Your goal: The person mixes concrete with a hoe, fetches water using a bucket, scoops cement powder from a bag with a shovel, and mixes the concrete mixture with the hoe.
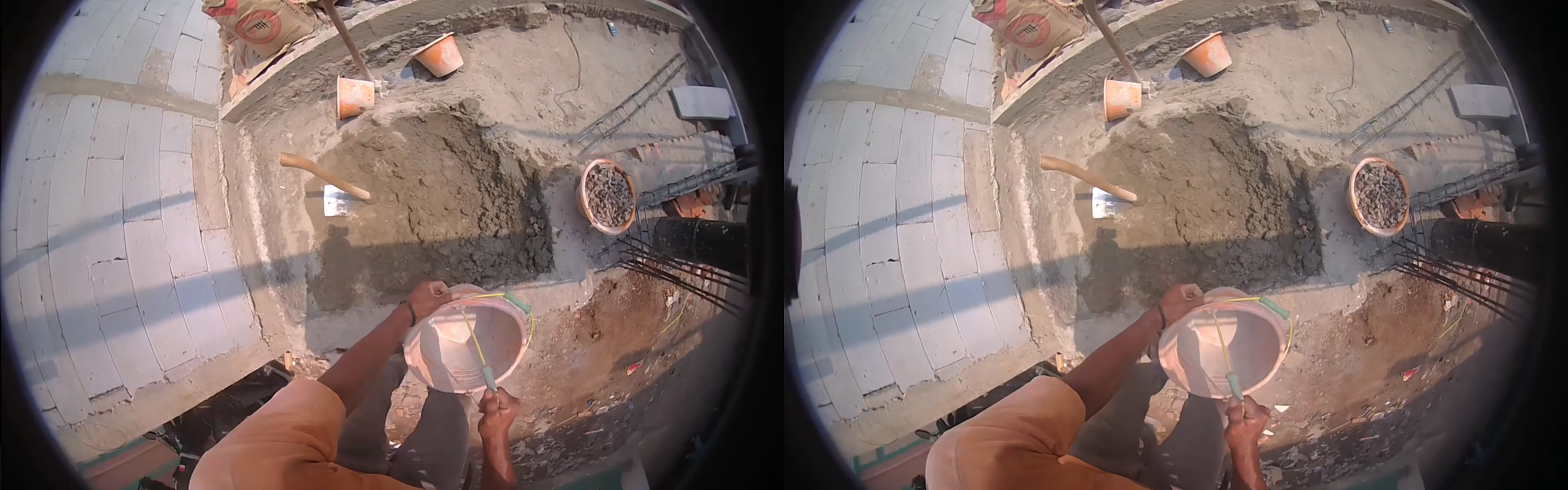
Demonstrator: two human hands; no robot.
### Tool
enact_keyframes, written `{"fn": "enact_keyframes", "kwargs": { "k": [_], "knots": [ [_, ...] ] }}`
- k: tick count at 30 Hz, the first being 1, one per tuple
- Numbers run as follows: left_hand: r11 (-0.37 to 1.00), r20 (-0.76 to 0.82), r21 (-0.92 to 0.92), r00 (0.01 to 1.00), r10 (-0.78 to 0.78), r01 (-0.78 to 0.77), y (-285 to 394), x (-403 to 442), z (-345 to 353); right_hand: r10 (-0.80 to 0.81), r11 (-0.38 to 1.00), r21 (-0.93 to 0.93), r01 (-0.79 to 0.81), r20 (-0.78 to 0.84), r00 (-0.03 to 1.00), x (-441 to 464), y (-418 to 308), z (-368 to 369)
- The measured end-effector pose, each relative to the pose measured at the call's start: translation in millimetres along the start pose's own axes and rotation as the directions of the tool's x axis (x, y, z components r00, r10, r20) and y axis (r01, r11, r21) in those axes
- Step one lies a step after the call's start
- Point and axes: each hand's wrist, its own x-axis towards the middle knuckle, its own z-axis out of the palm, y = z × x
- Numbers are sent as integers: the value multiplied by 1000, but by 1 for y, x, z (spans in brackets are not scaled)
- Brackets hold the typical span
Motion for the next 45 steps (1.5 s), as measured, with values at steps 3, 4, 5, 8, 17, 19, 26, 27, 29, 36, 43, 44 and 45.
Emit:
{"fn": "enact_keyframes", "kwargs": {
  "k": [3,4,5,8,17,19,26,27,29,36,43,44,45],
  "knots": [
    [954,-53,299,998,-14,29,-15,-8,-19,69,982,-187,-26,229,971,11,3,4],
    [960,-71,279,997,-2,21,-13,-14,-26,112,970,-241,-42,288,951,16,-10,12],
    [964,-83,265,997,5,17,-14,-22,-32,163,954,-293,-62,337,927,19,-28,29],
    [949,-204,316,977,68,0,-22,-45,-48,181,910,-415,6,410,894,22,-41,67],
    [948,-487,209,815,315,-242,-91,-135,-56,-117,903,-294,314,534,838,-54,-24,76],
    [984,-491,27,855,167,-177,-106,-172,-39,-120,898,-316,306,495,861,-72,-12,66],
    [910,-582,315,702,410,-270,-116,-202,3,-136,959,-168,229,436,889,-149,7,24],
    [864,-576,410,651,494,-293,-118,-195,9,-262,899,-208,386,451,853,-151,17,27],
    [914,-519,327,763,385,-240,-116,-205,29,-175,870,-338,358,467,867,-161,15,27],
    [854,-492,493,757,430,-166,-174,-176,106,-84,926,-320,199,339,937,-177,53,-71],
    [920,-429,392,885,179,5,-264,-112,220,-162,932,-286,221,214,963,-178,73,-156],
    [925,-481,370,870,109,89,-286,-109,232,-147,955,-234,180,152,977,-180,67,-182],
    [947,-495,304,866,64,104,-289,-113,246,-98,977,-182,110,71,993,-186,64,-217]
  ]
}}
